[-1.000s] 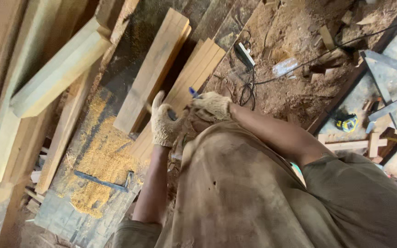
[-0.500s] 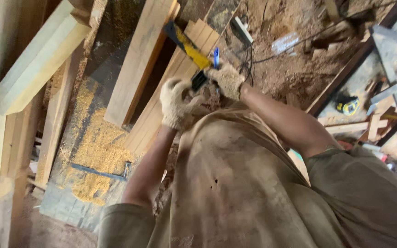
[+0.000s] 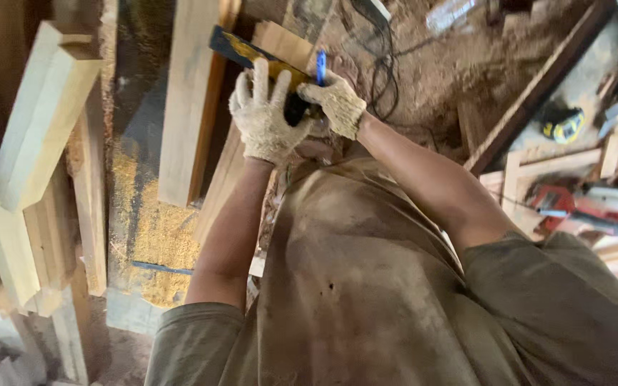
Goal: The person uses a try square and a blue pen to mark lines on several wooden planks. They repeatedly position the square on the wood, draw a line, and then move to the next plank or side to continue marking.
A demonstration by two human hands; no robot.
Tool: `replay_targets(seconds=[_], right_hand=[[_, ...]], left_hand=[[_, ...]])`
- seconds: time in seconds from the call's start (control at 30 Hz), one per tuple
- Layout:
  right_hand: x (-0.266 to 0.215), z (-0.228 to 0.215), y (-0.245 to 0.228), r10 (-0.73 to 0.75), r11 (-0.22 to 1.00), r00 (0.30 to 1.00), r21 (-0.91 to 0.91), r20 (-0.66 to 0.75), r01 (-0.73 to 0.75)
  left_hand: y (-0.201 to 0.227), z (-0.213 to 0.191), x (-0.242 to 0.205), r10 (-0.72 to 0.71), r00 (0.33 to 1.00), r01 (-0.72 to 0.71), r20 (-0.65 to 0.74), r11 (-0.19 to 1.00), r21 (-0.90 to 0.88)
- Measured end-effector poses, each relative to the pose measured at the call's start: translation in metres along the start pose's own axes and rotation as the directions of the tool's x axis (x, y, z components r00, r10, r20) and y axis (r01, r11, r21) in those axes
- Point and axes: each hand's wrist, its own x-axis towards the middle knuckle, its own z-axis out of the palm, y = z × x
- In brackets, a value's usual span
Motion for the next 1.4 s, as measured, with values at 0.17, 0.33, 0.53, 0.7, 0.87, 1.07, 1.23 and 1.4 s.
replay_targets(seconds=[0.17,0.33,0.53,0.7,0.87,1.07,1.23,1.4], right_hand=[[0.008,0.005,0.0,0.145,0.989,0.987,-0.001,-0.062,-0.145],[0.006,0.001,0.004,0.072,0.995,0.996,0.079,-0.059,-0.068],[0.021,0.002,0.025,-0.012,0.978,1.0,0.206,0.024,0.007],[0.027,0.0,0.039,-0.089,0.981,0.996,0.173,-0.002,0.088],[0.036,-0.001,0.043,-0.013,0.994,1.0,0.109,-0.022,0.015],[0.034,0.003,0.042,-0.037,0.983,0.999,0.181,-0.017,0.039],[0.027,0.005,0.034,0.006,0.99,0.999,0.142,-0.043,0.0],[0.023,0.005,0.026,-0.001,0.987,1.0,0.16,-0.007,0.002]], left_hand=[[-0.002,0.002,0.002,-0.01,0.999,0.01,0.035,1.0,-0.006],[0.002,0.011,0.006,-0.06,0.994,0.057,0.091,0.998,0.036],[-0.006,0.019,0.0,0.012,1.0,-0.014,0.015,0.996,0.09],[-0.008,0.025,-0.003,-0.004,0.999,0.0,0.036,0.994,0.106],[-0.01,0.031,-0.002,-0.018,0.998,0.01,0.055,0.988,0.152],[-0.009,0.031,-0.004,0.011,1.0,-0.013,0.02,0.991,0.129],[-0.009,0.031,-0.003,0.012,1.0,-0.016,0.026,0.989,0.149],[-0.007,0.031,-0.002,0.001,1.0,-0.003,0.017,0.991,0.137]])
